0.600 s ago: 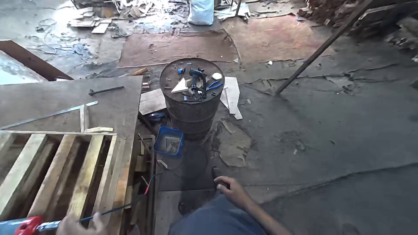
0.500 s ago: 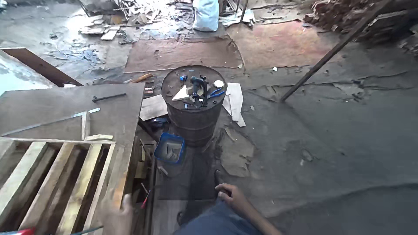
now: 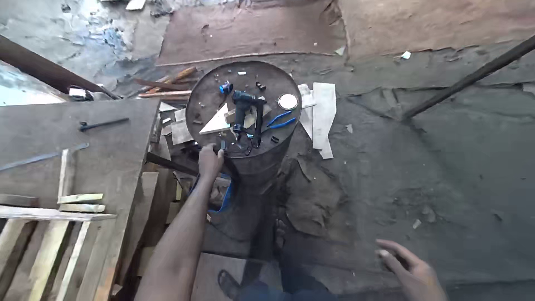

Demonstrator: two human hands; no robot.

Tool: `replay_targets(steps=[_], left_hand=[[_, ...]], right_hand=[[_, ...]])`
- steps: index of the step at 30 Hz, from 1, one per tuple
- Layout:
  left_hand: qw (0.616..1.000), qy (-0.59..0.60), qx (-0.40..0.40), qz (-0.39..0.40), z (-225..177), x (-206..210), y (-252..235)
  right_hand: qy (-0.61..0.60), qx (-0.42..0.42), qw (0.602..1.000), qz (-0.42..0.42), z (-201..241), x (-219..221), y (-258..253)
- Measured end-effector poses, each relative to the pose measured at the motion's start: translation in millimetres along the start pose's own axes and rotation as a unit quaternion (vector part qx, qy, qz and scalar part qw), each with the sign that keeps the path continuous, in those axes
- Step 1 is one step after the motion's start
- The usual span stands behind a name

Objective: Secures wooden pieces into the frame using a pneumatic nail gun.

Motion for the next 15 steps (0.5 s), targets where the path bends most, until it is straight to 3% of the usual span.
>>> replay_targets(steps=[3, 7, 12, 15], left_hand=[[0.994, -0.07, -0.082, -0.015, -4.0, 24.2, -50.0], [0.99, -0.104, -0.098, -0.014, -7.0, 31.9, -62.3], [0.992, 0.066, -0.1, -0.037, 8.0, 2.1, -48.9], [0.994, 0.072, -0.077, -0.019, 15.9, -7.6, -34.7]], right_hand=[[-0.016, 0.061, 0.998, 0.006, -40.3, -22.5, 7.5], [-0.049, 0.101, 0.994, 0.0, -56.0, -12.1, 11.9], [-0.053, 0.061, 0.993, 0.082, -16.8, 35.1, -10.0], [-0.033, 0.011, 0.993, 0.113, 16.0, 52.6, -30.5]])
Point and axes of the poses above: each hand's wrist, its own y-axis away from the middle knuckle, its own x-axis out of the palm, z = x × y, the point moved 7 cm from there along -y, towards the middle knuckle, and after that the axes turned 2 degrees about z, right-handed, at the moved point
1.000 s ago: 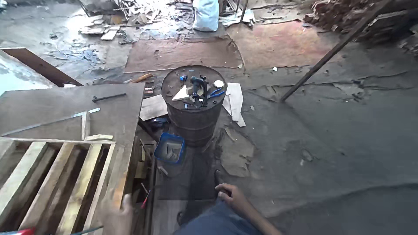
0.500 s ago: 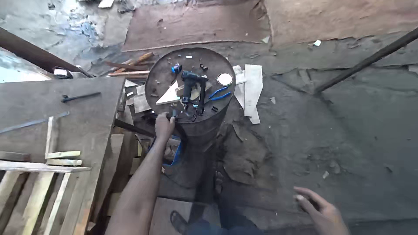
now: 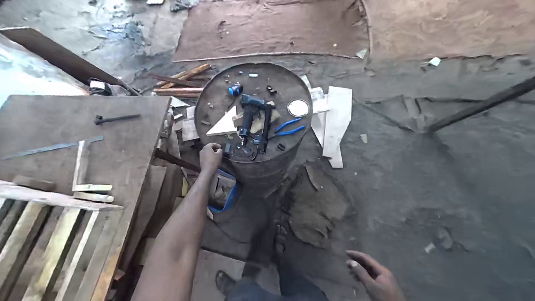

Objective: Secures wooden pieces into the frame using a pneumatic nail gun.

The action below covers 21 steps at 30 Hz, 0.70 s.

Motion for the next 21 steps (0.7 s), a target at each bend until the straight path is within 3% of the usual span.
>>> replay_targets(steps=[5, 12, 14, 16, 18, 21], left_hand=[[0.992, -0.117, 0.055, 0.013, -4.9, 17.7, -24.6], [0.983, -0.175, 0.055, 0.023, -23.4, 37.2, -47.2], [0.997, -0.06, 0.042, 0.001, -15.9, 21.4, -42.5], [0.988, 0.155, 0.013, -0.017, -6.4, 1.9, -19.5], [0.923, 0.385, 0.023, -0.008, -8.7, -22.6, 25.3], [0.856, 0.505, 0.107, 0.026, -20.2, -78.9, 129.1]], right_hand=[[0.043, -0.055, 0.997, 0.018, 31.3, 4.3, -25.5], [0.063, 0.002, 0.998, 0.008, -13.2, -9.9, 3.5], [0.056, 0.008, 0.998, 0.0, -12.3, -3.3, 4.4], [0.044, 0.001, 0.999, 0.001, 4.9, 10.0, 2.5], [0.016, -0.03, 0.999, 0.023, 40.6, 36.7, -6.6], [-0.066, -0.123, 0.984, 0.111, 120.9, 99.2, -16.2]])
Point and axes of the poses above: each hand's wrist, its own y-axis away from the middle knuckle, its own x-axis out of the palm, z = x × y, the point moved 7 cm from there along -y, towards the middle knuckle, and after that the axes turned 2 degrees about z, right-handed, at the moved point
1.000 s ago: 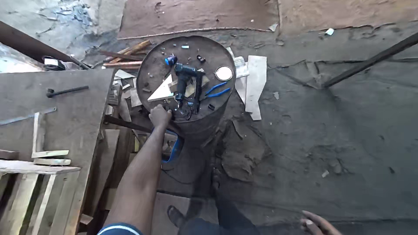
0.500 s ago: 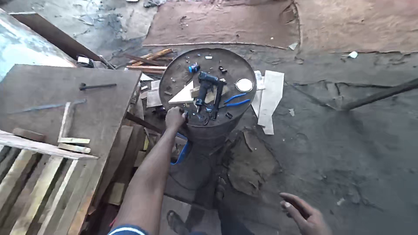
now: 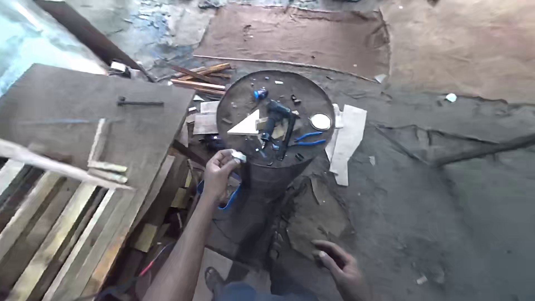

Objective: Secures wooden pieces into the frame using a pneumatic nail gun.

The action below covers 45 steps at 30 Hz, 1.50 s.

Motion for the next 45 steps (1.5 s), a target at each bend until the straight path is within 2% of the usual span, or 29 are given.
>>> replay_targets(steps=[2, 4, 8, 11, 15, 18, 19, 21, 24, 25, 28, 30, 33, 35, 38, 42, 44, 45], left_hand=[[0.998, 0.016, 0.048, 0.023, -48.4, -11.4, 64.0], [0.997, 0.015, 0.079, 0.002, -84.0, -37.3, 121.8], [0.988, 0.013, 0.13, -0.081, -117.6, -109.7, 216.0], [0.973, -0.02, 0.17, -0.157, -127.6, -182.6, 281.2], [0.945, -0.087, 0.189, -0.253, -122.7, -301.1, 361.4], [0.923, -0.173, 0.112, -0.324, -107.6, -402.4, 417.5], [0.904, -0.228, 0.071, -0.353, -101.5, -440.3, 436.1], [0.839, -0.359, -0.014, -0.409, -98.7, -524.1, 464.1], [0.73, -0.499, -0.079, -0.46, -103.0, -643.6, 473.2], [0.706, -0.526, -0.109, -0.461, -100.9, -680.4, 468.9], [0.675, -0.576, -0.165, -0.431, -84.7, -758.1, 454.6], [0.679, -0.577, -0.158, -0.427, -75.6, -761.1, 455.0], [0.713, -0.547, -0.157, -0.408, -72.0, -719.9, 470.6], [0.719, -0.548, -0.197, -0.379, -64.4, -679.0, 485.4], [0.771, -0.506, -0.239, -0.303, -57.5, -636.0, 505.0], [0.796, -0.534, -0.158, -0.237, -59.1, -649.5, 522.4], [0.788, -0.55, -0.101, -0.257, -58.5, -654.3, 530.4], [0.793, -0.546, -0.097, -0.25, -57.0, -657.3, 531.1]], right_hand=[[-0.052, -0.061, 0.992, 0.101, 54.9, 58.9, -25.2], [-0.1, -0.092, 0.97, 0.204, 105.5, 126.4, -38.1], [-0.112, -0.108, 0.924, 0.349, 170.3, 260.5, -25.0], [-0.052, -0.105, 0.905, 0.41, 182.5, 368.8, 5.1], [-0.083, -0.04, 0.869, 0.486, 158.6, 503.4, 49.8], [-0.085, 0.013, 0.851, 0.517, 138.1, 597.3, 69.4], [-0.077, 0.026, 0.854, 0.514, 133.5, 626.7, 74.1], [-0.056, 0.039, 0.868, 0.492, 137.6, 683.7, 83.1], [-0.037, 0.036, 0.886, 0.461, 159.1, 753.5, 105.0], [-0.033, 0.033, 0.889, 0.455, 166.4, 773.3, 114.1], [-0.013, 0.0, 0.891, 0.453, 185.4, 827.4, 135.9], [0.025, -0.029, 0.897, 0.441, 192.2, 855.1, 139.0], [0.131, -0.101, 0.889, 0.426, 190.2, 900.7, 132.5], [0.204, -0.174, 0.865, 0.424, 182.3, 933.8, 128.3], [0.326, -0.285, 0.817, 0.38, 171.8, 981.6, 120.3], [0.411, -0.311, 0.775, 0.364, 161.3, 1016.0, 126.0], [0.432, -0.309, 0.763, 0.369, 157.9, 1024.5, 128.1], [0.438, -0.31, 0.759, 0.368, 156.7, 1030.3, 125.0]])
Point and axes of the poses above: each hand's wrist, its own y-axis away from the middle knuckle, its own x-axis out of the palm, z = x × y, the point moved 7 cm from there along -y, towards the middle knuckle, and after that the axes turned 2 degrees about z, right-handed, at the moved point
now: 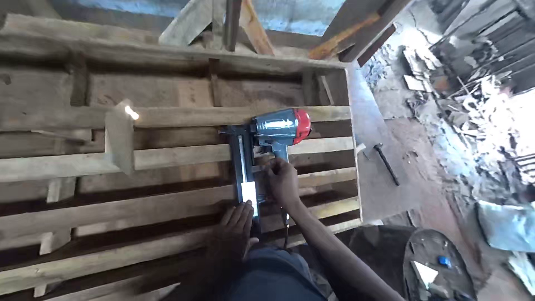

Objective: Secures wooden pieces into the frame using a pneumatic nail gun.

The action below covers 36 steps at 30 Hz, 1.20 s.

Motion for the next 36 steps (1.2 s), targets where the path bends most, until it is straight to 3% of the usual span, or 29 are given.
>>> replay_targets(steps=[2, 6, 11, 14, 17, 20, 25, 28, 33, 36], left_hand=[[1.0, 0.005, 0.013, 0.027, 2.4, 2.8, -2.7], [1.0, 0.002, 0.016, -0.004, -2.7, 4.6, -5.1], [0.998, -0.05, 0.015, -0.021, -5.2, -2.2, -9.0], [1.0, -0.023, 0.002, -0.012, 0.3, 2.5, -5.6], [0.995, -0.04, -0.042, -0.078, 3.9, -3.6, -12.7], [0.986, -0.067, -0.076, -0.132, 8.1, -15.0, -32.3], [0.99, -0.053, -0.126, -0.027, 34.6, -44.0, -89.5], [0.987, -0.079, -0.137, -0.014, 44.0, -53.1, -103.4], [0.993, -0.005, -0.107, -0.051, 16.9, -45.6, -62.9], [0.99, 0.116, -0.075, -0.007, -8.4, -14.1, -24.6]], right_hand=[[0.013, 0.009, 1.0, 0.005, -5.0, 3.2, -6.5], [0.013, 0.032, 0.998, 0.044, -3.0, 17.8, 5.2], [-0.056, -0.005, 0.997, 0.044, 1.9, 27.7, 5.7], [-0.059, -0.007, 0.994, 0.087, -2.0, 26.5, 5.7], [-0.037, -0.035, 0.995, 0.087, 2.6, 12.9, 7.7], [-0.031, -0.079, 0.996, 0.026, 11.2, -15.3, 12.8], [-0.067, -0.07, 0.993, -0.069, -5.5, -53.2, 21.9], [-0.028, -0.015, 0.998, -0.055, -36.1, -50.9, 18.2], [-0.038, 0.051, 0.997, 0.035, -66.4, -6.8, -7.0], [-0.07, 0.043, 0.996, 0.041, -69.4, -2.7, -15.7]])
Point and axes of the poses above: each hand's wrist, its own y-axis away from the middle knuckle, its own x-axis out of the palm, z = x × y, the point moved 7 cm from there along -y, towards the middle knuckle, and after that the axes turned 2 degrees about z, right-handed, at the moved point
